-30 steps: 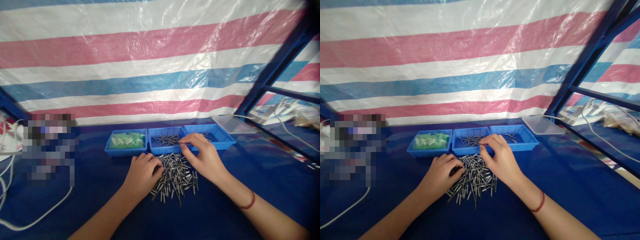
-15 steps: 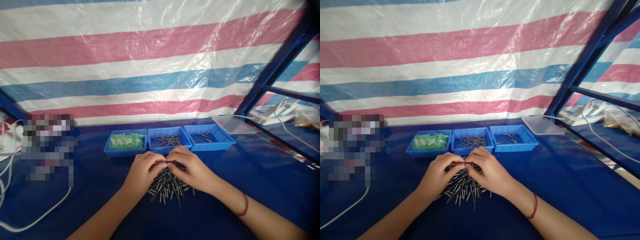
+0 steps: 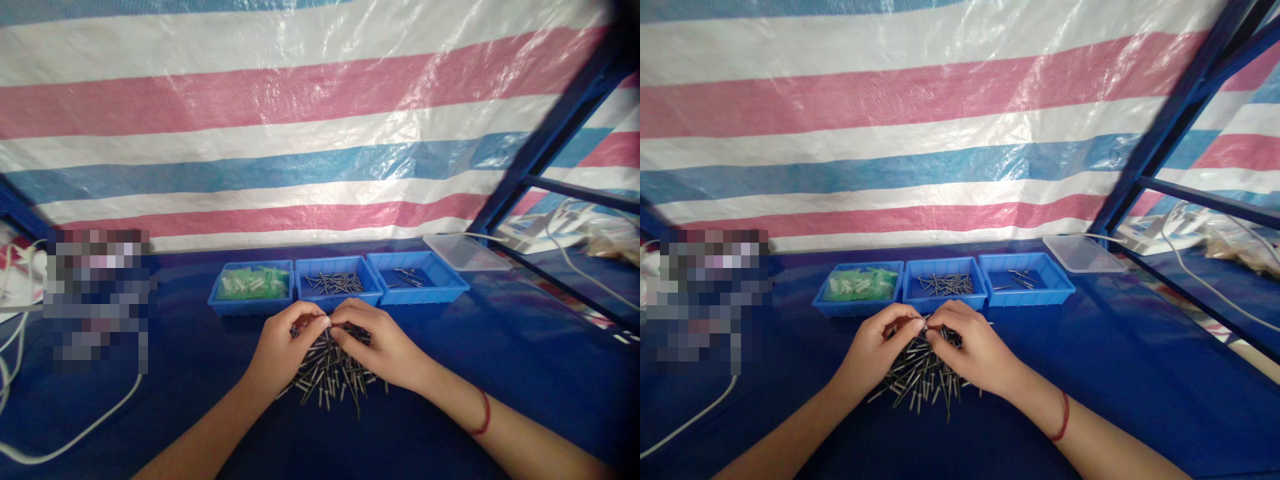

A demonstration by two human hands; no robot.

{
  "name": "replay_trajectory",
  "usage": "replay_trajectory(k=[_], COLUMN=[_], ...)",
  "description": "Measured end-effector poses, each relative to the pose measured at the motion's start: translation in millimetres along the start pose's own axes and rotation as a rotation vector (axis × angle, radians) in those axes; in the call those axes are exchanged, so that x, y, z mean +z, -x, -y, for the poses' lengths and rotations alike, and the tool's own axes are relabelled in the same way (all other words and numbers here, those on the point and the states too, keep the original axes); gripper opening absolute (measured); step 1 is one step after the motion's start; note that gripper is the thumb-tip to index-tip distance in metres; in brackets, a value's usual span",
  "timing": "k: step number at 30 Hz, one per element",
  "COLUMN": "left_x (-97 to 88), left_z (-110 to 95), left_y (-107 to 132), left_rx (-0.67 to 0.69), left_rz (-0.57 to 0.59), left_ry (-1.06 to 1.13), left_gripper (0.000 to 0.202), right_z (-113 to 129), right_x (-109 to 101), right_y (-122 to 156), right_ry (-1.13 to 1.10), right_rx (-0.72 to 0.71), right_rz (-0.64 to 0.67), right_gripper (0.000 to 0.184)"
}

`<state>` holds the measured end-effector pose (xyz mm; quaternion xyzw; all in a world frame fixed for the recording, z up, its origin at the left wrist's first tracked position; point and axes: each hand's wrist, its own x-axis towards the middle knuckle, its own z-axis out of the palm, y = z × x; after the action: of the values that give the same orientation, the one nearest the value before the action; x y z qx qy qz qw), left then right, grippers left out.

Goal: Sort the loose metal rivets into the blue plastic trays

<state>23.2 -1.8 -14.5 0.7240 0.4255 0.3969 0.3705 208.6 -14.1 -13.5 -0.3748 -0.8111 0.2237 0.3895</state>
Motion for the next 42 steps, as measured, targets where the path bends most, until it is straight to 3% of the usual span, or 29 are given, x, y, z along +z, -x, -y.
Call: replay_trajectory(k=[22, 27, 33, 35, 38, 42], left_x=[1.2, 1.0, 0.9, -1.5, -8.1, -17.9], left_z=[4.3, 5.1, 2.0, -2.1, -9.3, -15.4], left_y=[-0.8, -1.0, 0.2, 0.9, 1.3, 0.2], left_rx=[0.004, 0.008, 0.054, 0.098, 0.173, 0.200], left_rz=[0.029, 0.053, 0.074, 0.066, 0.074, 0.148], left_ry=[0.031, 0.036, -0.133, -0.247, -0.372, -0.503], left_gripper=[0.012, 0.011, 0.011, 0.010, 0.012, 0.018], right_z=[-2.6, -0.7, 3.8, 0.5, -14.3, -46.0], right_x=[0.3, -2.4, -6.4, -14.5, -36.6, -70.0], right_y=[-1.6, -1.3, -1.6, -2.6, -3.2, 0.2], right_ry=[-0.042, -0.048, -0.008, 0.056, 0.188, 0.435], right_rx=[0.054, 0.007, -0.035, -0.023, 0.053, 0.346], right_rz=[-0.193, -0.207, -0.211, -0.267, -0.458, -0.695], right_gripper=[0.007, 0.007, 0.005, 0.008, 0.011, 0.014])
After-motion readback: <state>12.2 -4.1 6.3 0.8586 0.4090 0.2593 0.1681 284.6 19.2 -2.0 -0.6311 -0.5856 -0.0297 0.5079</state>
